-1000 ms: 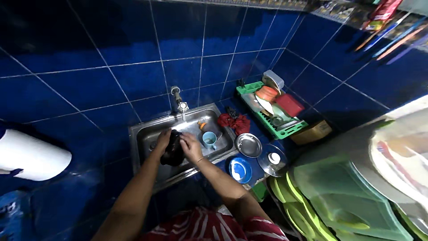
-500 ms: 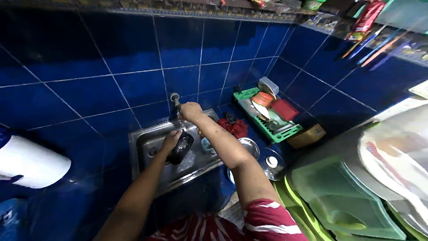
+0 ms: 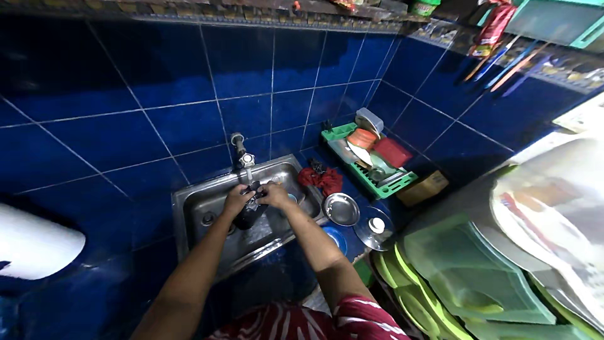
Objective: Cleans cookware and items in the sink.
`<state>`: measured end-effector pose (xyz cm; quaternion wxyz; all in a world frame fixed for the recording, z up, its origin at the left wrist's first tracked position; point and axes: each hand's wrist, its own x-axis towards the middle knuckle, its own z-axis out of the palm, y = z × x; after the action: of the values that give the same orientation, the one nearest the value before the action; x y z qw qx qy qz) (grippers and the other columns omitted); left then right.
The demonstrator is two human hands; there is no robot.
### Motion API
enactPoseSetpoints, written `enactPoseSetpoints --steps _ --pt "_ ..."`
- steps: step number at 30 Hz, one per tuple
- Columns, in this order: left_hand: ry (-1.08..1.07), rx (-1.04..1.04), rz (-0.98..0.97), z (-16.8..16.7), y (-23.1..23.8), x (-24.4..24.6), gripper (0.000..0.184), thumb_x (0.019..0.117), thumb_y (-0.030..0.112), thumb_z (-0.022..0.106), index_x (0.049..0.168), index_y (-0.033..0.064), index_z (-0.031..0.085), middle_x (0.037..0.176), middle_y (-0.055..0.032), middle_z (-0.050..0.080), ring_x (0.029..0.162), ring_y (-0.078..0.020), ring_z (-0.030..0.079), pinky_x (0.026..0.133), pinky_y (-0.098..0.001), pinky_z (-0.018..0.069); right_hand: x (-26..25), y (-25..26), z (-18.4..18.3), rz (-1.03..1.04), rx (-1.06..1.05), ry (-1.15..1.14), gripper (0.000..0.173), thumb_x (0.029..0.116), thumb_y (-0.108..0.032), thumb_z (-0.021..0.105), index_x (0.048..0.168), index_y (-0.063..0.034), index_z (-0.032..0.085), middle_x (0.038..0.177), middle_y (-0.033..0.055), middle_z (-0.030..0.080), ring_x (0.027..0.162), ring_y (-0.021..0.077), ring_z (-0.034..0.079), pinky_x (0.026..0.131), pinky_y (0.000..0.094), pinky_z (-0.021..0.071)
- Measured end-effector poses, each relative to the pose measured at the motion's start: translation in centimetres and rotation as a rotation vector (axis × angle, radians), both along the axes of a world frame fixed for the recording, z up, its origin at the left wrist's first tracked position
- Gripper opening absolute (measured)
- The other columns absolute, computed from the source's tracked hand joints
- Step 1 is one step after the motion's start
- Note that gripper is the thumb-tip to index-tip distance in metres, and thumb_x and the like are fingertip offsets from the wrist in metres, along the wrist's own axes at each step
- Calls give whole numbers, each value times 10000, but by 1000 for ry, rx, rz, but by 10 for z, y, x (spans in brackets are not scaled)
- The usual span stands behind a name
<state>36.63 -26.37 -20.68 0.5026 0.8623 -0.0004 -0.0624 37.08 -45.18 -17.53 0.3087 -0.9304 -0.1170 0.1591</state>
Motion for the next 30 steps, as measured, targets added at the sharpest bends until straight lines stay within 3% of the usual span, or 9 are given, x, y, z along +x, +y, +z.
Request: enactPoseSetpoints --steps 4,8,11,15,17,20,25,30 --pt "10 -17 -3 -3 -1 -3 537 891 235 789 1352 38 599 1316 -183 644 1213 -274 634 1060 -478 502 -15 3 -9 -72 21 -3 405 866 -348 798 1114 -40 714 1265 191 643 1223 341 598 1073 549 470" --pt "29 13 15 -5 1 -2 521 910 243 774 1365 59 600 1323 -174 645 1210 -272 639 1060 -482 503 -47 -1 -23 -55 188 55 358 892 -304 786 1077 -11 694 1124 178 687 1073 303 657 978 531 523" --pt "26 82 -6 -4 2 2 507 936 291 745 1376 81 605 1350 -163 638 1249 -286 619 1084 -510 478 -72 -4 -48 -27 223 163 374 894 -295 797 1102 -3 691 1090 186 694 1048 302 661 974 531 518" --pt "30 108 -61 -4 2 2 512 934 286 749 1382 84 604 1343 -170 643 1248 -301 620 1082 -527 478 -86 -6 -73 -77 148 239 466 899 -287 788 1287 -60 668 1293 184 672 1233 324 632 1082 558 486" --pt "35 111 -76 -2 8 1 508 922 283 766 1367 89 614 1329 -172 648 1233 -299 627 1074 -522 482 -81 -10 -65 -171 173 235 485 931 -272 747 1357 -73 627 1346 183 649 1266 325 617 1095 551 478" --pt "53 65 -83 -3 28 -5 496 904 250 791 1335 70 623 1301 -183 650 1199 -286 637 1051 -497 502 -62 -23 -56 -282 198 210 400 969 -271 696 1315 -73 658 1306 169 674 1235 308 637 1082 540 488" --pt "84 -71 -39 -9 62 -17 490 894 185 797 1326 47 614 1319 -175 632 1204 -252 623 1034 -449 513 -39 -45 -37 -385 19 232 351 1018 -292 611 1291 -80 672 1320 177 665 1267 340 613 1083 570 469" --pt "79 -146 -39 -12 70 -26 460 889 149 793 1304 39 629 1315 -159 638 1198 -221 624 1028 -419 518 -28 -58 -19 -502 -7 210 371 995 -326 633 1280 -95 690 1321 170 670 1271 338 614 1082 566 474"
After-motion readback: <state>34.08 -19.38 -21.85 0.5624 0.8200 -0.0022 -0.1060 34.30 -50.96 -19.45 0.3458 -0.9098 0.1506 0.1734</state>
